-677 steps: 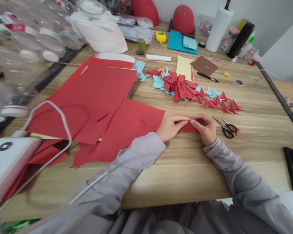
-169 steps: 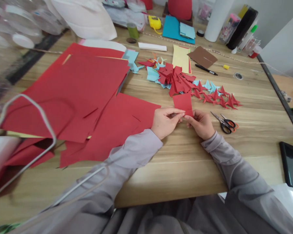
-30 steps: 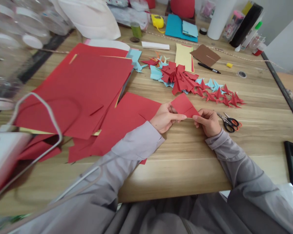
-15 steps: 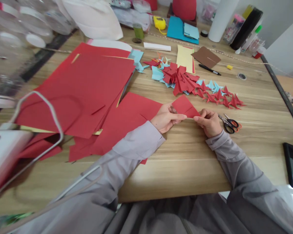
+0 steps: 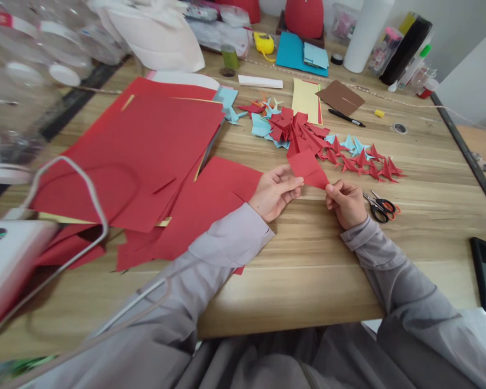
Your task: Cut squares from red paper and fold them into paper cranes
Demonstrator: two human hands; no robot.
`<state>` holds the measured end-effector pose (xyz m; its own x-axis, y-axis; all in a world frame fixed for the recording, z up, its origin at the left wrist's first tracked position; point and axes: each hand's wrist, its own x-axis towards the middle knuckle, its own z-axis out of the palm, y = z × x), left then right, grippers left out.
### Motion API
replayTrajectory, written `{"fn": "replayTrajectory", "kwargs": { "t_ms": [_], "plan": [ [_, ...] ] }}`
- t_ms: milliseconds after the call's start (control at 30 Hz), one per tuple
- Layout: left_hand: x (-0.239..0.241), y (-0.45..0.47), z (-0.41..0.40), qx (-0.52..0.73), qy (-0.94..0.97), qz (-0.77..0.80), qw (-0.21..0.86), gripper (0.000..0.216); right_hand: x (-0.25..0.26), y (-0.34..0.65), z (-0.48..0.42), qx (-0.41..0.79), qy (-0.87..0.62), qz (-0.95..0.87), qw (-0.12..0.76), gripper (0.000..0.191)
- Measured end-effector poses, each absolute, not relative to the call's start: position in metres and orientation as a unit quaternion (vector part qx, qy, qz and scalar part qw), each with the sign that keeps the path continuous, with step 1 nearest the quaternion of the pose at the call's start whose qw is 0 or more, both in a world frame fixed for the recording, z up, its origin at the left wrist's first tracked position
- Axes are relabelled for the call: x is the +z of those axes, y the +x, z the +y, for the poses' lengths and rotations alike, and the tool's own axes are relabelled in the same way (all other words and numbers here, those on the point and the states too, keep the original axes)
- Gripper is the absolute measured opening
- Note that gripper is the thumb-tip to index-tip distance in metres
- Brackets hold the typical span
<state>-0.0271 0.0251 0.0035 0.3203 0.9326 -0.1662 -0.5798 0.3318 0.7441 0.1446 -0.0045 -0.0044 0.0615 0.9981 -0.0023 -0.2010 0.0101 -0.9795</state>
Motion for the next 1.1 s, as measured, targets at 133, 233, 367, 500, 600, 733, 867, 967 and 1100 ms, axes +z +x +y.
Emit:
{"fn": "replayTrajectory", "kwargs": {
  "t_ms": [133, 233, 367, 500, 600, 733, 867, 967, 1100],
  "plan": [
    [0.002, -0.023, 0.021, 0.517, 0.310, 0.310, 0.736, 0.046, -0.004, 0.141, -0.008, 0.485, -0.488, -0.472, 0.552, 0.030],
    [0.001, -0.019, 0.019, 0.515, 0.337, 0.316, 0.722, 0.037, -0.001, 0.140, -0.011, 0.482, -0.490, -0.515, 0.512, 0.032],
    [-0.001, -0.018, 0.018, 0.520, 0.334, 0.323, 0.716, 0.032, 0.002, 0.138, -0.013, 0.511, -0.477, -0.534, 0.475, 0.030],
    [-0.003, -0.017, 0.016, 0.492, 0.405, 0.362, 0.680, 0.029, 0.002, 0.138, -0.012, 0.491, -0.464, -0.520, 0.522, 0.029],
    [-0.003, -0.017, 0.013, 0.454, 0.478, 0.389, 0.643, 0.028, -0.002, 0.140, -0.011, 0.461, -0.481, -0.519, 0.535, 0.027],
    [0.000, -0.017, 0.010, 0.419, 0.545, 0.410, 0.599, 0.025, -0.008, 0.143, -0.010, 0.467, -0.500, -0.495, 0.536, 0.024],
    [0.001, -0.015, 0.009, 0.408, 0.560, 0.402, 0.599, 0.023, -0.011, 0.143, -0.008, 0.470, -0.495, -0.458, 0.570, 0.021],
    [0.001, -0.014, 0.008, 0.419, 0.520, 0.379, 0.640, 0.028, -0.012, 0.142, -0.006, 0.480, -0.487, -0.428, 0.591, 0.021],
    [0.001, -0.015, 0.008, 0.455, 0.465, 0.367, 0.664, 0.034, -0.010, 0.144, -0.007, 0.505, -0.476, -0.434, 0.575, 0.021]
  ]
}}
